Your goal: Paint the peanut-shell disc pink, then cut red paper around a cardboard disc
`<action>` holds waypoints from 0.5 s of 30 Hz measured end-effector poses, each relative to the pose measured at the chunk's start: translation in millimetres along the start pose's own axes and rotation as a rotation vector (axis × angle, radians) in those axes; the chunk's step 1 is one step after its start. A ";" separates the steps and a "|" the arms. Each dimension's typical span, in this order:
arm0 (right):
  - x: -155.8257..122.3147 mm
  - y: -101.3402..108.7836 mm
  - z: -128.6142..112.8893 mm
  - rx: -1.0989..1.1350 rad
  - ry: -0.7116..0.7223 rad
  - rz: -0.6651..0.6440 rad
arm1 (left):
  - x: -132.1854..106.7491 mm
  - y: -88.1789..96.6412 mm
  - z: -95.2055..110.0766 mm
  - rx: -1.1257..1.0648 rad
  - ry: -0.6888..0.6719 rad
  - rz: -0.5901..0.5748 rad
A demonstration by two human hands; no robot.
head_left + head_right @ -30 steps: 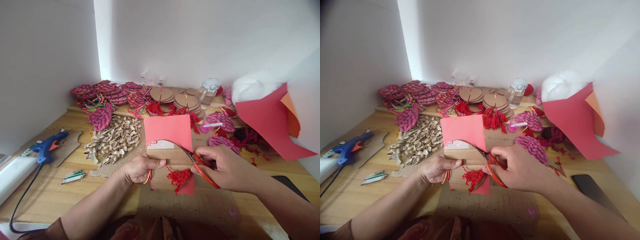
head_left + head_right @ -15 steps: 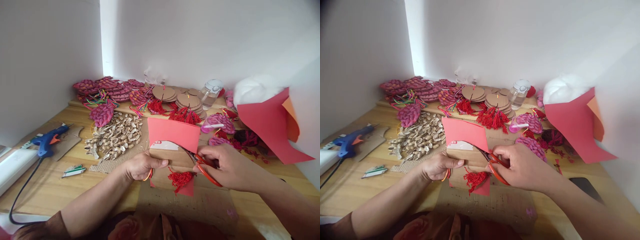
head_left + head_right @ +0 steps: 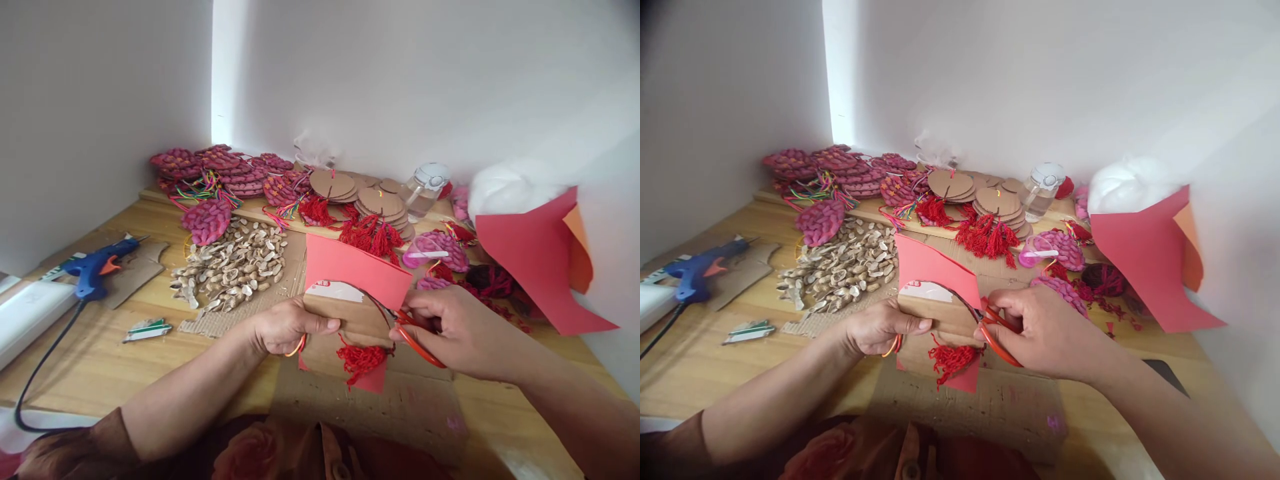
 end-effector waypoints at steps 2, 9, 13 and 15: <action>-0.8 -0.6 0.6 -0.004 -0.006 -0.012 | -0.7 -1.8 1.1 0.009 -0.008 -0.005; 2.5 -0.9 -8.4 0.019 0.014 -0.031 | -2.5 -5.9 0.4 0.000 0.026 -0.001; 2.1 0.3 -6.7 -0.014 0.012 -0.021 | -2.2 -9.2 -3.4 -0.022 0.082 -0.034; 2.4 0.3 -6.1 -0.038 0.005 -0.023 | -2.0 -10.2 -5.1 -0.012 0.097 -0.037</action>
Point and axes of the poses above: each hand's wrist, its own x-axis towards the middle knuckle, its own y-axis out of the back of the hand, z = x × y, the point moved 10 cm from there along x, towards the middle knuckle, and after that the axes turned 14 degrees about z, right-handed, at the moved point
